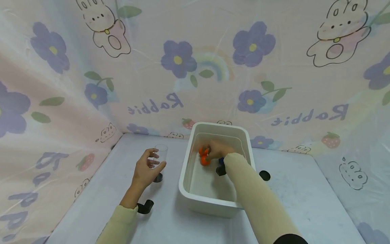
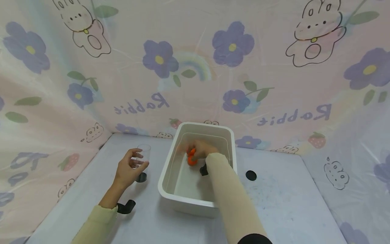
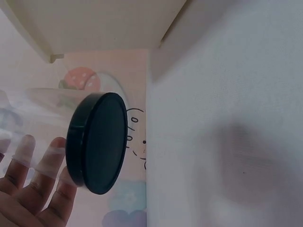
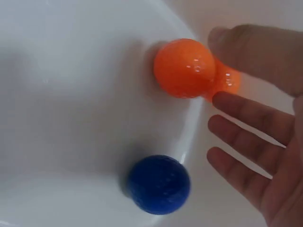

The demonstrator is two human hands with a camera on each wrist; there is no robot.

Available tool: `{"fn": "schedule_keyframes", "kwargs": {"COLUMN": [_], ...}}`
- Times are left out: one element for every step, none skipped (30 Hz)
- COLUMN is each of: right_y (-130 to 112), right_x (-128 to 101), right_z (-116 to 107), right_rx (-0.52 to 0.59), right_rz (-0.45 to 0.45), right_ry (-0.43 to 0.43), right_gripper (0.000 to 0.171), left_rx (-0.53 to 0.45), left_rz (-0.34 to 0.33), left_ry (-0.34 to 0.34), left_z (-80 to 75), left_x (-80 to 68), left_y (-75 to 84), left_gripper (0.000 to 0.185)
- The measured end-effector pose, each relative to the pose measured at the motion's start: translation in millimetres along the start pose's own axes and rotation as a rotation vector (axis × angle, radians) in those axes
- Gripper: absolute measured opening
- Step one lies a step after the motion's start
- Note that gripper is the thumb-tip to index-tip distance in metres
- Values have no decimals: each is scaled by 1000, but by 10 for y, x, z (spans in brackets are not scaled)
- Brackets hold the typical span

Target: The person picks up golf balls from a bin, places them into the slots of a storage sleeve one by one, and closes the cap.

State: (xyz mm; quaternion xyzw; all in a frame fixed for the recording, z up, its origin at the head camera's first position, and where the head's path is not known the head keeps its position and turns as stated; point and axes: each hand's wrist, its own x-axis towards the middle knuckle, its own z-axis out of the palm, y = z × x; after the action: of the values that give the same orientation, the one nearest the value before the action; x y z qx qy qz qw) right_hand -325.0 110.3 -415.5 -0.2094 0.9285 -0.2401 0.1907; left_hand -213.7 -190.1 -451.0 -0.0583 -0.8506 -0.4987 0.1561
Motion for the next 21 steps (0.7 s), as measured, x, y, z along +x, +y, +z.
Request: {"fn": "schedule_keyframes", "kwargs": {"right_y": [21, 42, 67, 88, 110, 134, 159, 180, 196, 208, 219, 229, 233, 232, 233, 236, 240, 244, 248, 256, 265], "right_x": [10, 19, 28, 36, 44, 53, 61, 67, 72, 77, 82, 87, 89, 92, 97, 102, 108, 114, 120, 129, 139], "right_z": [16, 32, 48, 61, 73, 84, 94, 100, 106, 110, 115, 119, 120, 122, 125, 129, 132, 134, 137, 141, 145], "right_rx": [5, 4, 2, 7, 11, 16, 22, 33, 47, 61, 72, 80, 89, 98, 101, 101, 99, 97, 98, 96, 95], "right_rz": [6, 8, 10, 11, 14, 17, 21, 26, 32, 35, 39, 42, 44, 50, 53, 54, 56, 59, 60, 61, 59], "right_ry": [7, 13, 18, 21, 26, 27, 30, 33, 34, 35, 36, 36, 36, 33, 30, 28, 24, 21, 18, 16, 13], "right_gripper": [35, 35, 34, 34, 34, 34, 34, 35, 35, 35, 35, 36, 36, 37, 37, 37, 37, 38, 38, 39, 39], "left_rx": [1, 2, 5, 9, 11, 14, 14, 13, 14, 15, 14, 17, 16, 17, 20, 21, 23, 25, 25, 27, 29], "left_rz": [-1, -4, -5, -8, -11, -12, -15, -15, -14, -14, -14, -13, -13, -12, -13, -14, -15, -16, -16, -15, -14], "left_ry": [-1, -3, -6, -9, -11, -13, -14, -14, -13, -12, -10, -9, -9, -8, -9, -10, -11, -12, -13, -14, -14], "left_z": [2, 4, 7, 9, 11, 11, 12, 11, 10, 8, 6, 5, 5, 5, 6, 10, 14, 19, 23, 29, 35], "left_x": [1, 1, 0, -1, -2, -1, -1, 0, 2, 5, 8, 10, 13, 16, 17, 18, 19, 20, 24, 27, 31], "left_y": [1, 1, -3, -6, -7, -10, -13, -14, -14, -12, -11, -12, -12, -12, -16, -21, -27, -33, -39, -44, -51], "left_gripper": [49, 49, 49, 50, 50, 50, 50, 51, 51, 50, 50, 50, 50, 50, 50, 51, 51, 51, 51, 51, 51]}}
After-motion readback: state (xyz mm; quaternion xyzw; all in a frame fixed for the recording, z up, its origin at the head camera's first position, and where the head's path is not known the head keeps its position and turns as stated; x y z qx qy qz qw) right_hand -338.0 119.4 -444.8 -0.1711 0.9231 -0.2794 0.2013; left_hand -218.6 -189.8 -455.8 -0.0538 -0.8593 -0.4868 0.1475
